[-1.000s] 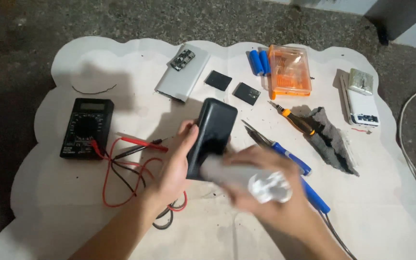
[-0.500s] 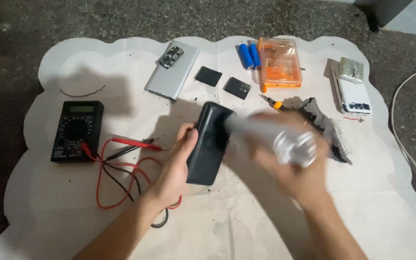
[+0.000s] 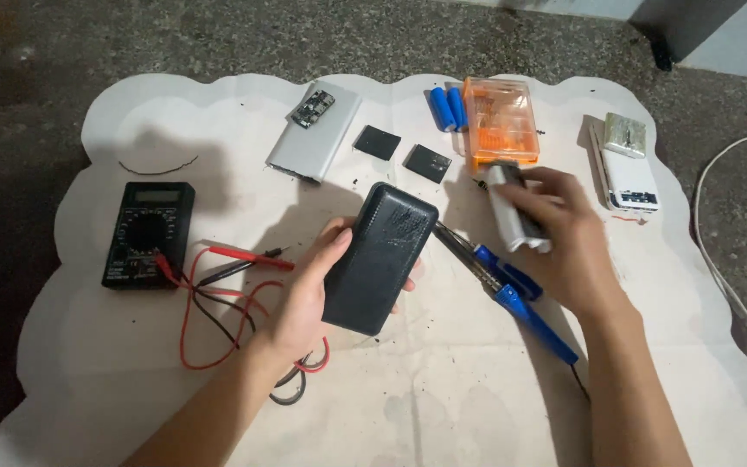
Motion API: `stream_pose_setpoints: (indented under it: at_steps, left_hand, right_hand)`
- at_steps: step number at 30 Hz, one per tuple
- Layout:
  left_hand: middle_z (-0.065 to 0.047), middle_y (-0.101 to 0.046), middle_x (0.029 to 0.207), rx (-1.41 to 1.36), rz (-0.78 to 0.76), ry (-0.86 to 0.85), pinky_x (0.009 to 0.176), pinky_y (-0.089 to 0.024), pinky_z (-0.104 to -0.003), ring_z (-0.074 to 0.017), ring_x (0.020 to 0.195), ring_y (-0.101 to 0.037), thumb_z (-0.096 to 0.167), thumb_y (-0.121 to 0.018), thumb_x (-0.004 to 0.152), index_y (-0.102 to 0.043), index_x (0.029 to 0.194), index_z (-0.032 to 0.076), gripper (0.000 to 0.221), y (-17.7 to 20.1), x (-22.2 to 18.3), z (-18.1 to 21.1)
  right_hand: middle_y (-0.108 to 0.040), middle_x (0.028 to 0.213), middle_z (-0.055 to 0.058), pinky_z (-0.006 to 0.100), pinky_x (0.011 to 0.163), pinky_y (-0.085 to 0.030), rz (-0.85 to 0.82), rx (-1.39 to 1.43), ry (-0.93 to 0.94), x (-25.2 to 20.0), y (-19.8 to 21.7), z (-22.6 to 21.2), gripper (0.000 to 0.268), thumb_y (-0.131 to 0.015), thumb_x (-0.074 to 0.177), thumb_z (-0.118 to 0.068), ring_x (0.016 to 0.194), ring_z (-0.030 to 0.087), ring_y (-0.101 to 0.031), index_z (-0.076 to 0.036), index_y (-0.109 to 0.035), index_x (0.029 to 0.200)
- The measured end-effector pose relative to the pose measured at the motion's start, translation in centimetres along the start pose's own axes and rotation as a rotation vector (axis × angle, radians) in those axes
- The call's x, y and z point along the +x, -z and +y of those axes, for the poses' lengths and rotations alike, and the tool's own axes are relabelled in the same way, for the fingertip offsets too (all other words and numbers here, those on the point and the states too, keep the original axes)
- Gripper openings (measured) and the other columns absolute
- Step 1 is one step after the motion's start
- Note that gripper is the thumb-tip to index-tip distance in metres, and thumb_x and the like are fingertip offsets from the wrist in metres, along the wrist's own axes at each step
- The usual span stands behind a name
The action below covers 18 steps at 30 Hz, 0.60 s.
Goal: Disassembling a portable power bank to remove and inspect the internal battery and circuit board.
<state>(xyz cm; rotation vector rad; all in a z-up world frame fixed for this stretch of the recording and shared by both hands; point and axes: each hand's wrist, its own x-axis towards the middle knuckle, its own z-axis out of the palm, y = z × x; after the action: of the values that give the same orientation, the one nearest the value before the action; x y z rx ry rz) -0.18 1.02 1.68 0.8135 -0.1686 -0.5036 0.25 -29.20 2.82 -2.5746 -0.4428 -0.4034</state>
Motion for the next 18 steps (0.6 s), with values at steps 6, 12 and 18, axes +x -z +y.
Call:
stream_pose_setpoints:
  at_steps: [6,12,18]
  left_hand:
    - [-0.037,-0.07,0.107,-0.016,0.035,-0.048,0.06,-0.062,-0.047,-0.0434,0.082,-0.073,0.031,-0.049,0.103,-0.053,0.116,0.001,0.034,0.6,0.4,-0.4]
    - [-0.034,-0.07,0.109,0.008,0.068,-0.062,0.061,-0.062,-0.047,-0.0437,0.084,-0.075,0.031,-0.047,0.104,-0.051,0.119,0.002,0.033,0.6,0.5,0.1]
    - [-0.031,-0.072,0.108,0.012,0.123,-0.064,0.057,-0.061,-0.045,-0.041,0.081,-0.075,0.035,-0.051,0.099,-0.057,0.121,0.0,0.041,0.2,0.7,0.6]
  right_hand:
    - [-0.051,0.152,0.024,0.048,0.105,-0.045,-0.149,0.058,0.023,0.5,2.1,-1.9,0.049,-0.053,0.098,0.002,0.14,0.04,-0.051,-0.009,-0.056,0.146]
    - [-0.071,0.12,0.018,0.049,0.091,-0.043,0.107,-0.433,-0.176,-2.8,4.1,6.4,0.056,-0.088,0.088,-0.023,0.103,0.037,-0.06,-0.005,-0.072,0.138]
    - [-0.078,0.101,0.006,0.045,0.074,-0.052,-0.093,-0.322,-0.518,-2.4,4.0,6.4,0.022,-0.072,0.096,-0.014,0.089,0.026,-0.069,-0.015,-0.081,0.116]
